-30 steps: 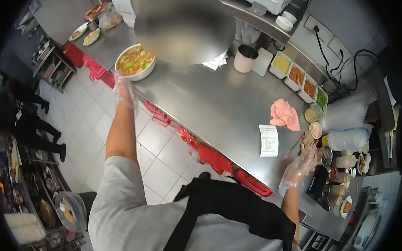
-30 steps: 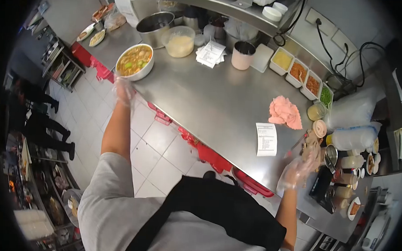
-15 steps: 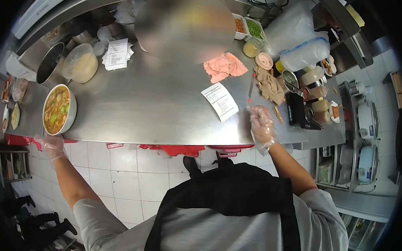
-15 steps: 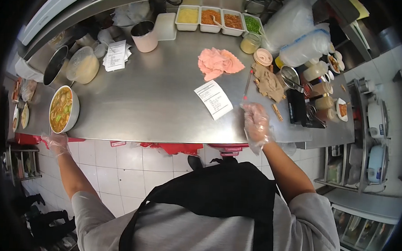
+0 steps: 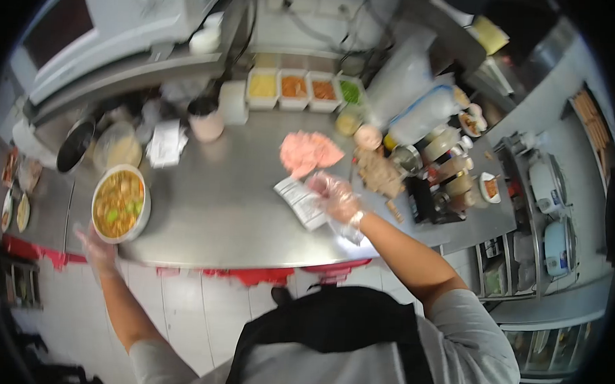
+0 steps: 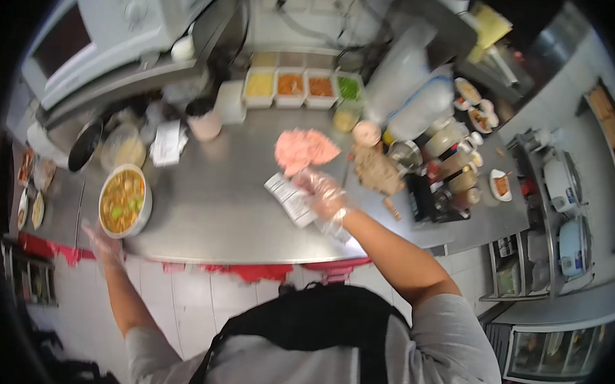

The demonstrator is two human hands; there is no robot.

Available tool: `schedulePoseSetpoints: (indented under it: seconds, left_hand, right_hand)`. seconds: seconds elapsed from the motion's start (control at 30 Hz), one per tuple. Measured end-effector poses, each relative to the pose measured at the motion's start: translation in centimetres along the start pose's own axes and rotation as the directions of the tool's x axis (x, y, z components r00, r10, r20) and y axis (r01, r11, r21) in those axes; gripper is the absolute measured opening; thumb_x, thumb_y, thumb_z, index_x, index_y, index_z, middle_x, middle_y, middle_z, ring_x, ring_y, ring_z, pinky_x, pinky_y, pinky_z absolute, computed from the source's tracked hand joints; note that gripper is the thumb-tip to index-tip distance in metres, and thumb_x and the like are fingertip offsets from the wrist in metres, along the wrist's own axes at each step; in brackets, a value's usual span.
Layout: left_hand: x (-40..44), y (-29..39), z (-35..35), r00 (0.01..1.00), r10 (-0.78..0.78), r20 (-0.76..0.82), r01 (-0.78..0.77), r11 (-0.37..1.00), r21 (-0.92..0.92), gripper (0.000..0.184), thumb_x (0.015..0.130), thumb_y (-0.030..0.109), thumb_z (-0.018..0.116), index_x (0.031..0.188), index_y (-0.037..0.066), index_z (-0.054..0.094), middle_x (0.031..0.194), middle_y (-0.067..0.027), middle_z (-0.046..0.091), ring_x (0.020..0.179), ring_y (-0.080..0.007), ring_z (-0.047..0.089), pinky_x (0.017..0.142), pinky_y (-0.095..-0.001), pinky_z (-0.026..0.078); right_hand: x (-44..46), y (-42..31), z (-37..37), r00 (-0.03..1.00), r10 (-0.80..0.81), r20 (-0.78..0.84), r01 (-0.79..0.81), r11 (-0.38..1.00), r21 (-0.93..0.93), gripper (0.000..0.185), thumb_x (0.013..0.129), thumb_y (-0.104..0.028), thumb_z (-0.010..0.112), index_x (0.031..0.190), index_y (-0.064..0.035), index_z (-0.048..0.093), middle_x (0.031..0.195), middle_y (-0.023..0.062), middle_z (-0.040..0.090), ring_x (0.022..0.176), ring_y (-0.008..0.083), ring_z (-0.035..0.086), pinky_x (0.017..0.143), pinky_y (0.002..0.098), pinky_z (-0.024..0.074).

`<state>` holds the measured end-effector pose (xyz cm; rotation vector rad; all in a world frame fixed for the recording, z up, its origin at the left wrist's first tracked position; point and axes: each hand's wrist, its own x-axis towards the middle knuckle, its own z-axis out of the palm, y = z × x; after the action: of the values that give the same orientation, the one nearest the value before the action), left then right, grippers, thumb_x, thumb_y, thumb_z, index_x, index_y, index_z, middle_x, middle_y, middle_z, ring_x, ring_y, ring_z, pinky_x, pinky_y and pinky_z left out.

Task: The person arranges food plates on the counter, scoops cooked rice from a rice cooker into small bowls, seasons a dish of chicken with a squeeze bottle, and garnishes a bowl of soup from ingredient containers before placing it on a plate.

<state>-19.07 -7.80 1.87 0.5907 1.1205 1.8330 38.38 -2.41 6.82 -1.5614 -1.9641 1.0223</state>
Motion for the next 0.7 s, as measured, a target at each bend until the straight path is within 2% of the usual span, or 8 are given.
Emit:
schedulePoseSetpoints:
  seconds: [0.1,0.17,0.3,0.4,0.47,0.5,0.57,0.7]
  left_hand:
    - [-1.1,-0.9,2.1,0.996,-0.048,0.077,0.057,0.991,-0.118,0.083,0.093,0.063,0.014,0.134,-0.006,0.037,0.138,-0.0159,0.042,0.13,-0.027,0.036,0.111,-0.0388,0.023]
    - [-0.6,-3.4,0.7,0.969,0.022,0.244,0.007,0.993,-0.115,0.084,0.092,0.065,0.018,0.135,-0.005,0.038,0.139,-0.0148,0.042,0.13,-0.026,0.036,0.111,-0.0385,0.023]
    - [-4.9,-5.1,6.2,0.972,-0.034,0.233,0.101,0.955,-0.28,0.086,0.09,0.068,0.022,0.136,-0.002,0.037,0.14,-0.0139,0.041,0.131,-0.0252,0.036,0.112,-0.0387,0.023]
    - [-6.6,-7.7,8.3,0.934,0.048,0.354,0.085,0.932,-0.352,0.087,0.089,0.069,0.023,0.14,0.0,0.032,0.142,-0.0129,0.038,0.132,-0.025,0.034,0.112,-0.0389,0.021]
    - [-9.0,-7.7,11.2,0.963,-0.011,0.268,0.124,0.903,-0.411,0.087,0.088,0.07,0.023,0.141,0.001,0.031,0.143,-0.0123,0.037,0.133,-0.025,0.032,0.113,-0.0407,0.02]
    - [-10.3,-7.8,12.9,0.973,-0.042,0.226,0.142,0.883,-0.447,0.087,0.088,0.07,0.023,0.141,0.002,0.03,0.144,-0.0121,0.036,0.134,-0.025,0.031,0.113,-0.0416,0.019]
    - [-12.0,-8.4,14.8,0.971,-0.027,0.239,0.127,0.903,-0.41,0.085,0.088,0.07,0.024,0.139,0.003,0.033,0.144,-0.0102,0.036,0.133,-0.0238,0.032,0.111,-0.041,0.022]
    - [-13.8,-11.2,16.7,0.97,-0.034,0.242,0.129,0.913,-0.386,0.088,0.086,0.073,0.023,0.143,0.006,0.027,0.148,-0.008,0.028,0.138,-0.0226,0.02,0.113,-0.0426,0.009]
  right_hand:
    - [-2.1,-5.1,-8.0,0.963,-0.212,-0.167,0.247,0.942,0.226,0.049,0.078,0.004,0.064,0.123,-0.0071,0.047,0.108,0.0072,0.058,0.1,0.0168,0.057,0.089,0.0305,0.0457]
    - [-3.7,-9.1,-13.9,0.84,-0.441,-0.315,0.542,0.677,0.498,0.056,0.079,0.009,0.058,0.13,-0.0048,0.04,0.123,0.0071,0.051,0.113,0.0184,0.051,0.096,0.032,0.0424]
    - [-6.2,-15.6,-28.1,0.529,-0.518,-0.672,0.714,0.7,0.023,0.067,0.077,0.005,0.064,0.134,-0.0124,0.034,0.114,0.0142,0.054,0.094,0.0171,0.059,0.081,0.0319,0.052]
    - [-5.4,-17.3,-37.5,0.175,-0.665,-0.726,0.795,0.531,-0.295,0.034,0.08,-0.001,0.066,0.112,-0.008,0.056,0.095,0.002,0.057,0.085,0.0096,0.053,0.074,0.0236,0.0452]
    - [-3.3,-18.0,-43.7,0.104,-0.624,-0.774,0.847,0.464,-0.26,0.019,0.083,-0.003,0.062,0.102,-0.0062,0.064,0.101,0.002,0.06,0.091,0.0085,0.054,0.078,0.0215,0.0443]
    - [-3.4,-19.5,-44.9,0.089,-0.591,-0.802,0.684,0.621,-0.382,0.019,0.084,-0.003,0.06,0.102,-0.0064,0.065,0.103,0.0021,0.063,0.091,0.0095,0.057,0.079,0.0203,0.0446]
    - [-1.9,-20.2,-47.6,0.229,-0.379,-0.897,0.726,0.68,-0.102,0.019,0.083,-0.002,0.06,0.099,-0.0067,0.067,0.103,0.0022,0.066,0.09,0.0099,0.059,0.079,0.0198,0.0456]
    - [-0.2,-18.5,-51.7,0.315,-0.418,-0.852,0.689,0.719,-0.097,0.022,0.082,0.001,0.06,0.1,-0.0074,0.068,0.1,0.0027,0.067,0.089,0.0102,0.06,0.081,0.021,0.0464]
